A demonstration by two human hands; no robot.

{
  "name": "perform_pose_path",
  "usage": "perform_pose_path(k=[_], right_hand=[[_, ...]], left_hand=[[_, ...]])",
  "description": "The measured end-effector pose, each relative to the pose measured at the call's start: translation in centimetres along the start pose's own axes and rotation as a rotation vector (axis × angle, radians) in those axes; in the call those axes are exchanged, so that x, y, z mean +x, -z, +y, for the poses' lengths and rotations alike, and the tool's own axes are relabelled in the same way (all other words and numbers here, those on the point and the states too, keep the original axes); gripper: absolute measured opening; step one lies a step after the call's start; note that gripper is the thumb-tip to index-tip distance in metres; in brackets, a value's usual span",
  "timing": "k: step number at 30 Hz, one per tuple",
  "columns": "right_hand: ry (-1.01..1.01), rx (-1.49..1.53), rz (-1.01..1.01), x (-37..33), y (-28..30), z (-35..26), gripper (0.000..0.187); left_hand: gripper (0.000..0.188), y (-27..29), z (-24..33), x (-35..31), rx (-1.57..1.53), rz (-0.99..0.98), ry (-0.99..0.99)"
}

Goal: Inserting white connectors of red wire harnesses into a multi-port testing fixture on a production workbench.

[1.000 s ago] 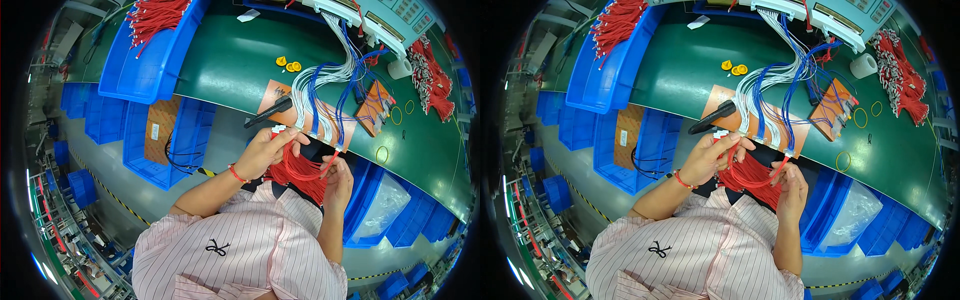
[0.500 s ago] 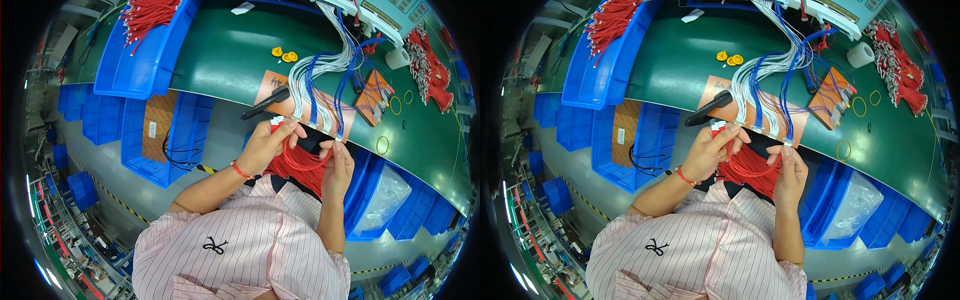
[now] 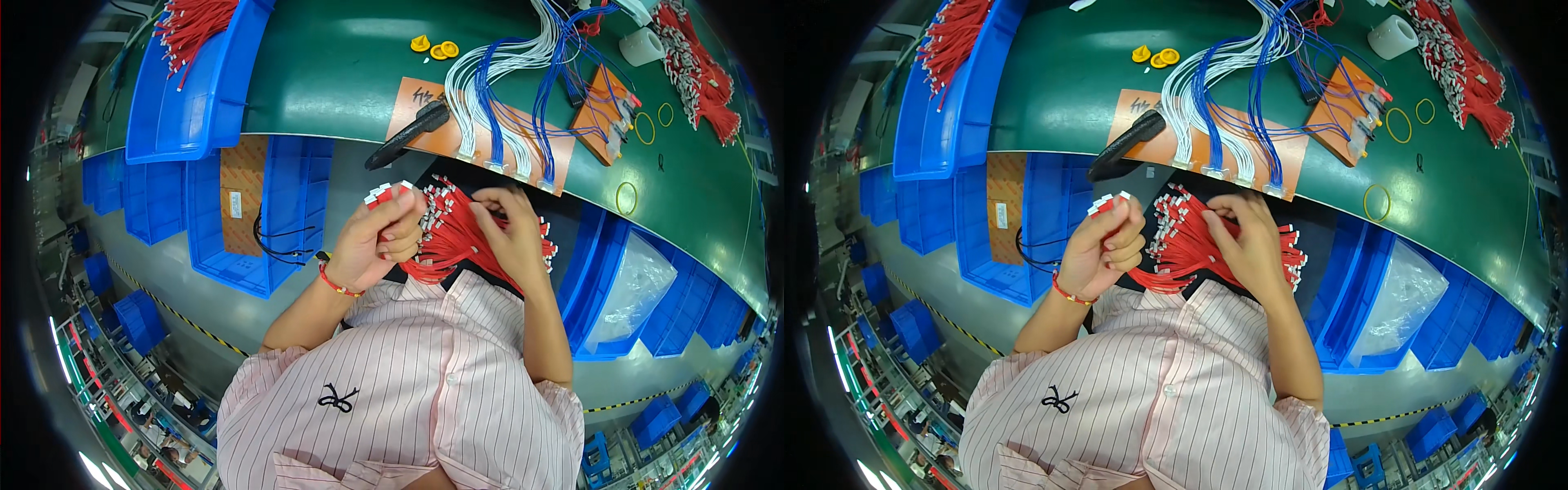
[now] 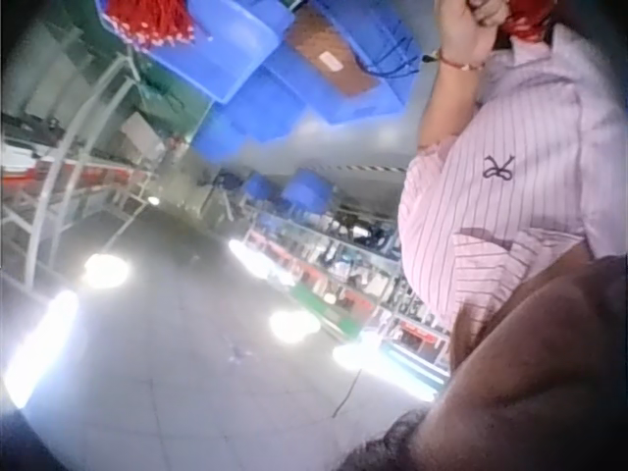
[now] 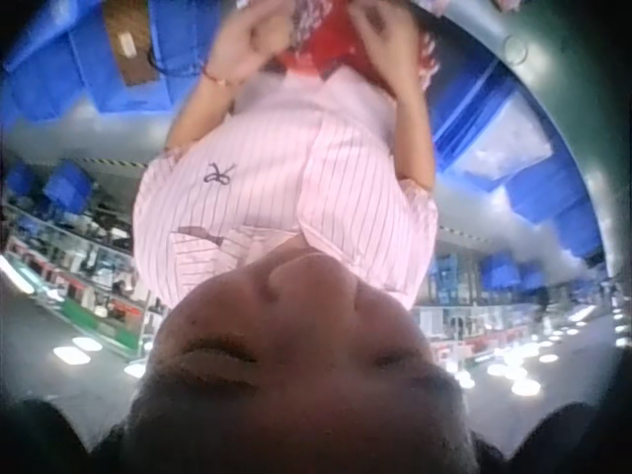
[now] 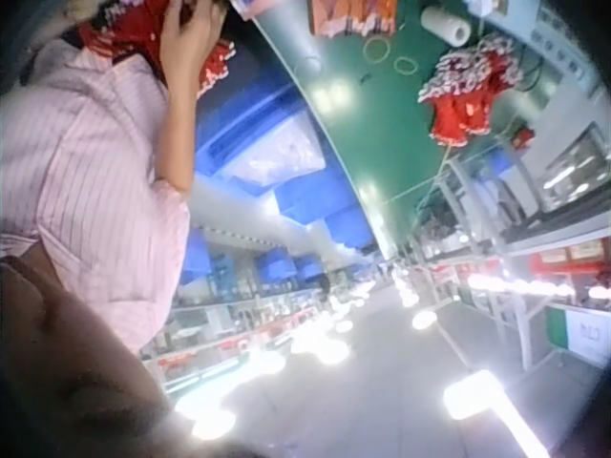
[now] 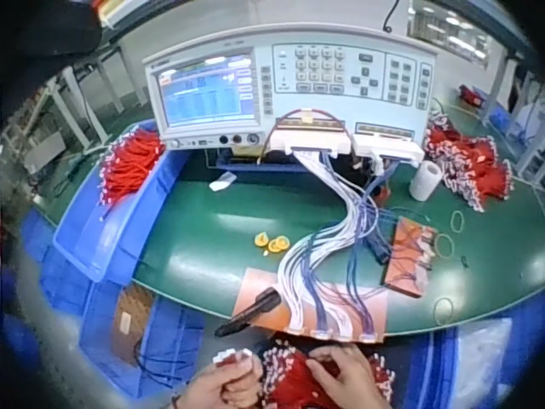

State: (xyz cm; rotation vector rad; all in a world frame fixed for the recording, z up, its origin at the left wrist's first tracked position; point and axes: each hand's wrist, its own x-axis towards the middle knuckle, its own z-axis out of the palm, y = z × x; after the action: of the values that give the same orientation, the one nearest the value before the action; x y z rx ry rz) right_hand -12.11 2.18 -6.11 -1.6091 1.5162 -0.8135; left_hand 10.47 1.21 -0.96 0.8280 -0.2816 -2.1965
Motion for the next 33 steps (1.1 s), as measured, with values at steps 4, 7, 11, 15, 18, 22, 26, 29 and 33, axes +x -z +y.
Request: perform_pose_path(k=[4, 7, 11, 15, 18, 22, 26, 29, 33], right_hand=[[0.111, -0.168, -0.032, 0.5, -1.1, 0.8, 0.011], [-0.004, 0.140, 0.026, -0.3, -1.0, 0.8, 0.010], [0.009, 0.071, 0.042, -0.4, -0.6, -0.2, 0.011], [0.033, -0.157, -0.059, 0.1, -1.3, 1.2, 0.017], [-0.125, 0.243, -0.024, -0.1, -1.2, 1.5, 0.018], [0.059, -0.117, -0.008, 0.2, -1.4, 0.9, 0.016], [-0.028, 0.024, -0.019, 0.3, -1.3, 1.3, 0.013], [-0.129, 0.341, 0.006, -0.1, -1.0, 0.9, 0.007], [-0.196, 0.670, -0.061, -0.9, -0.4, -0.9, 0.006]], left_hand=[[0.023, 0.6, -0.7, 0.2, 0.178, 0.078, -0.052], [0.030, 0.2, -1.0, 0.4, 0.290, 0.131, -0.072], [0.034, -0.8, -1.5, 1.2, 0.357, 0.144, -0.093], [0.035, -1.2, -1.5, 1.3, 0.387, 0.139, -0.096], [0.037, -0.9, -1.2, 1.2, 0.337, 0.134, -0.087], [0.042, -0.6, -1.5, 1.5, 0.264, 0.153, -0.102], [0.041, 0.0, -1.6, 1.5, 0.265, 0.127, -0.104], [0.040, -0.1, -1.5, 1.5, 0.321, 0.130, -0.078], [0.047, -1.0, -2.0, 1.8, 0.400, 0.078, -0.009]])
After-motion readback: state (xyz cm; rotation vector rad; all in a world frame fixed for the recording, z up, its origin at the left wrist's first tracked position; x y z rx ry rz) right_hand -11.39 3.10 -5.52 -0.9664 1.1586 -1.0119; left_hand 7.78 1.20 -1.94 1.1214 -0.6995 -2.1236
